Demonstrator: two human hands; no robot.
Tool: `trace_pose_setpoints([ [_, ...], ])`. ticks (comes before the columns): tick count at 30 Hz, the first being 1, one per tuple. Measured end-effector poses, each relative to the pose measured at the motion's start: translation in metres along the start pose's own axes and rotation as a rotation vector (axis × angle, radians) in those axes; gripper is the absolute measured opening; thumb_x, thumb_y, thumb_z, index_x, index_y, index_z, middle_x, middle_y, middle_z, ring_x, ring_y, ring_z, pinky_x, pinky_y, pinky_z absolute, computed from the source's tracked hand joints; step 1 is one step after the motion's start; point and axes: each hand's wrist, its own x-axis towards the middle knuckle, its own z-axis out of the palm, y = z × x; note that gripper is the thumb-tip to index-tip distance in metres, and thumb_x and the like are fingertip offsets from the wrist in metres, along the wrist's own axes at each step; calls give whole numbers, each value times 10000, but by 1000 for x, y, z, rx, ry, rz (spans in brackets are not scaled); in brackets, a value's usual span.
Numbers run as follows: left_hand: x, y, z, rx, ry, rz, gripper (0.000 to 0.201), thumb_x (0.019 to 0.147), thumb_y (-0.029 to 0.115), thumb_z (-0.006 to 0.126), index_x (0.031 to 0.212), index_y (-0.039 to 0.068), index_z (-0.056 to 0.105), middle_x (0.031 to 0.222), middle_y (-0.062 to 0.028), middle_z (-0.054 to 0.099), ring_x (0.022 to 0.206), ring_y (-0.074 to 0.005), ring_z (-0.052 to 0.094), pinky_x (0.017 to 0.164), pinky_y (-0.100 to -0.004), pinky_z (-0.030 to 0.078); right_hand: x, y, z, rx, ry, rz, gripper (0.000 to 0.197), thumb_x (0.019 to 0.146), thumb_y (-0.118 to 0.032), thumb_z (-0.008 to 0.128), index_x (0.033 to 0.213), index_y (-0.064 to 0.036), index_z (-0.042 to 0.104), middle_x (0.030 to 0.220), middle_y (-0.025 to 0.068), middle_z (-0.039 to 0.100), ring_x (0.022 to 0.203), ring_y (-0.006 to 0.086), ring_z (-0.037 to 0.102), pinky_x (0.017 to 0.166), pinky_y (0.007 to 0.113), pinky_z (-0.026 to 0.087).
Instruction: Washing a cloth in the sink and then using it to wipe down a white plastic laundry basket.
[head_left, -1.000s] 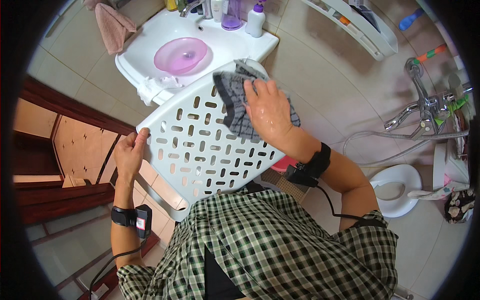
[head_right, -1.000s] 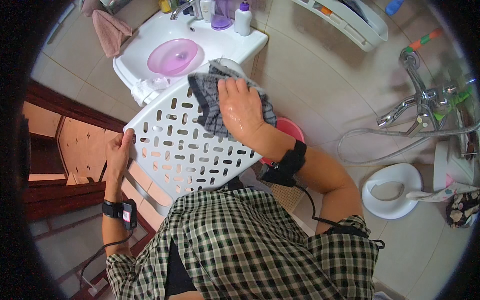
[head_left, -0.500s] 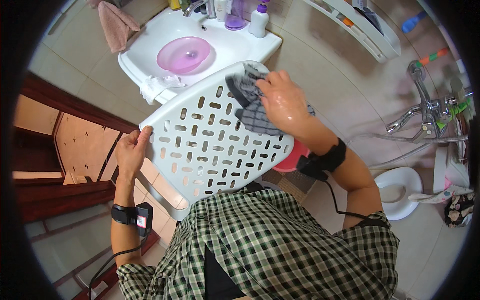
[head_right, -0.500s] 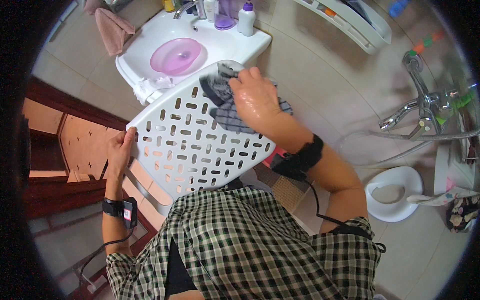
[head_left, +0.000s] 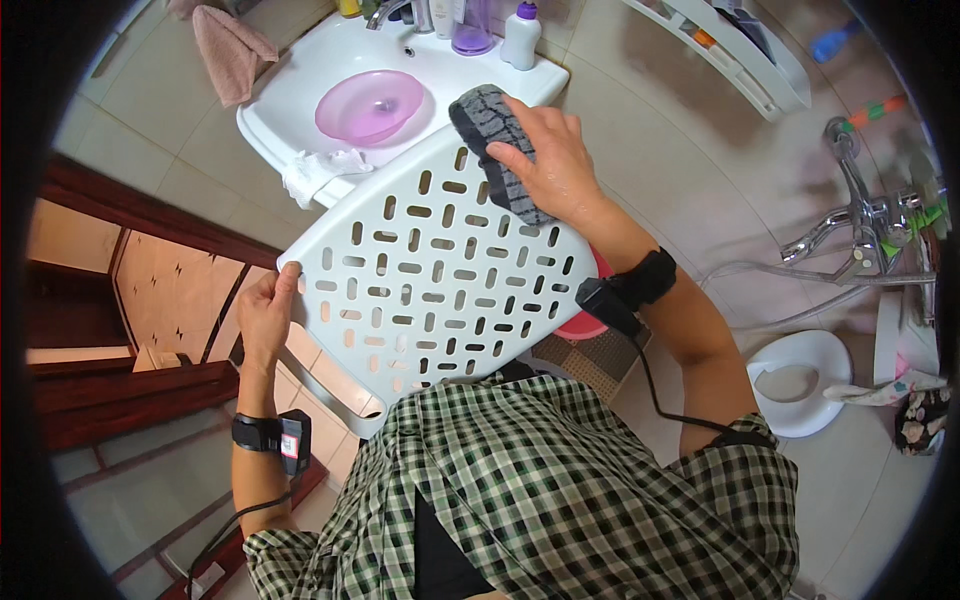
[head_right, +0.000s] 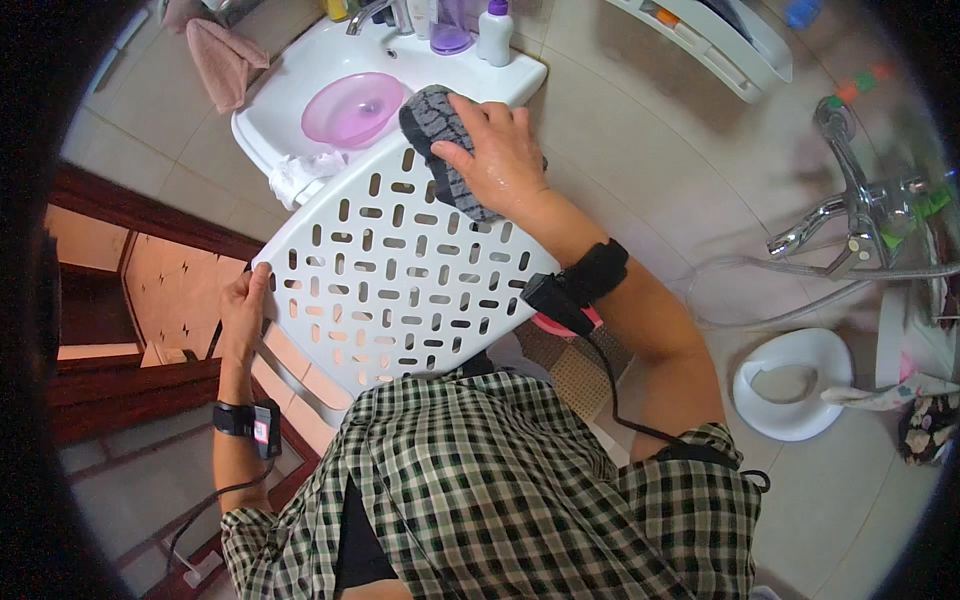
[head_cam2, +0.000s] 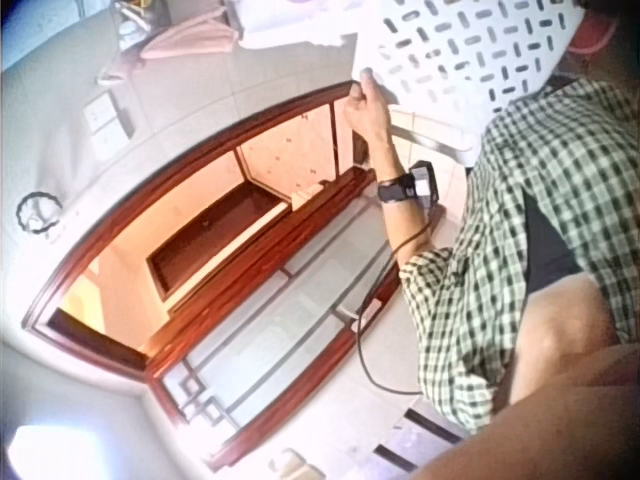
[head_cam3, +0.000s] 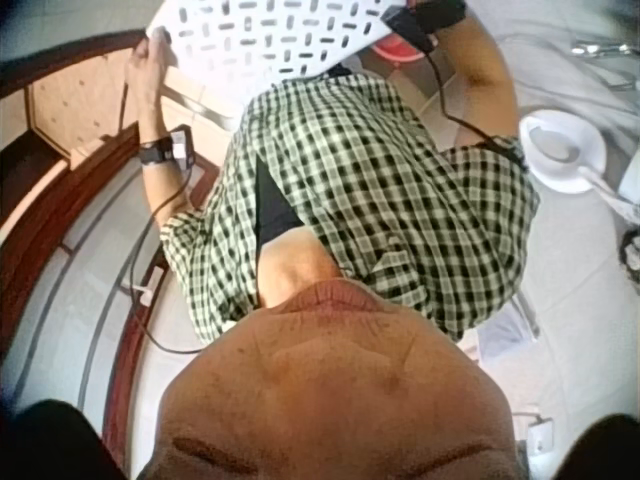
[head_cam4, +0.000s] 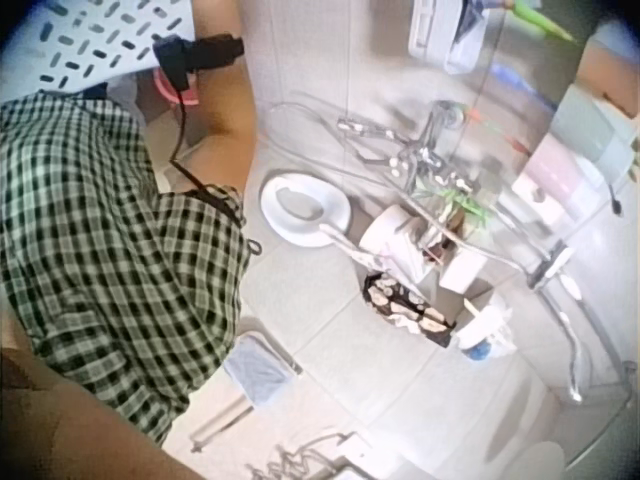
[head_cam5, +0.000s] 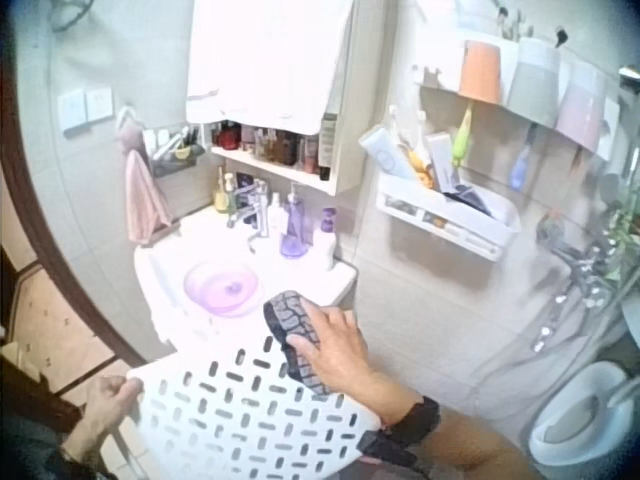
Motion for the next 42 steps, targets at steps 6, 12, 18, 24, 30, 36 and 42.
trace_pose_setpoints([
  [6,-4,-2,-2,-64,-29,33,450,770,375,534,541,-7,469,457,10,357,454,-63,312,409,-231,263,-10,27,-8,202,-87,-18,574,664,-329,629,1137,-81,418,1046,153,439,974,308,389,841,366,342],
  [12,-6,0,7,-117,-29,-1,425,773,373,534,595,-13,531,487,31,386,473,-55,326,426,-219,272,-10,36,-15,317,-229,-31,636,599,-240,666,1142,-46,400,1019,186,433,963,301,431,835,315,355],
  [18,-5,8,11,-93,-70,-11,387,772,366,538,671,-4,590,512,21,444,500,-54,363,461,-203,302,-11,34,-19,312,-271,143,560,639,-139,637,1133,8,416,996,121,437,939,188,453,786,262,383],
  [24,-3,5,13,-73,-41,-6,396,779,364,528,623,3,567,513,9,445,499,-63,369,462,-210,308,-6,50,-20,594,-161,309,393,631,-223,666,938,2,568,735,99,588,652,138,544,615,245,440],
  [30,-3,10,9,-67,-24,-53,399,787,348,519,593,0,544,499,9,415,489,-65,354,447,-218,294,13,52,-52,825,-8,391,274,690,-160,636,876,33,580,707,41,590,584,73,522,555,224,442],
  [36,5,21,-2,-55,-10,4,419,771,355,540,570,-10,500,467,9,390,463,-66,332,427,-229,287,24,-7,-28,-14,103,-464,331,699,-345,584,980,-171,576,1042,143,501,987,305,424,844,377,332],
  [42,4,19,-6,-15,15,118,424,771,351,537,558,-10,479,454,-7,380,460,-65,334,422,-236,290,27,-18,-5,-82,7,-144,393,666,-435,578,988,-212,558,1036,87,470,962,284,389,792,370,371],
])
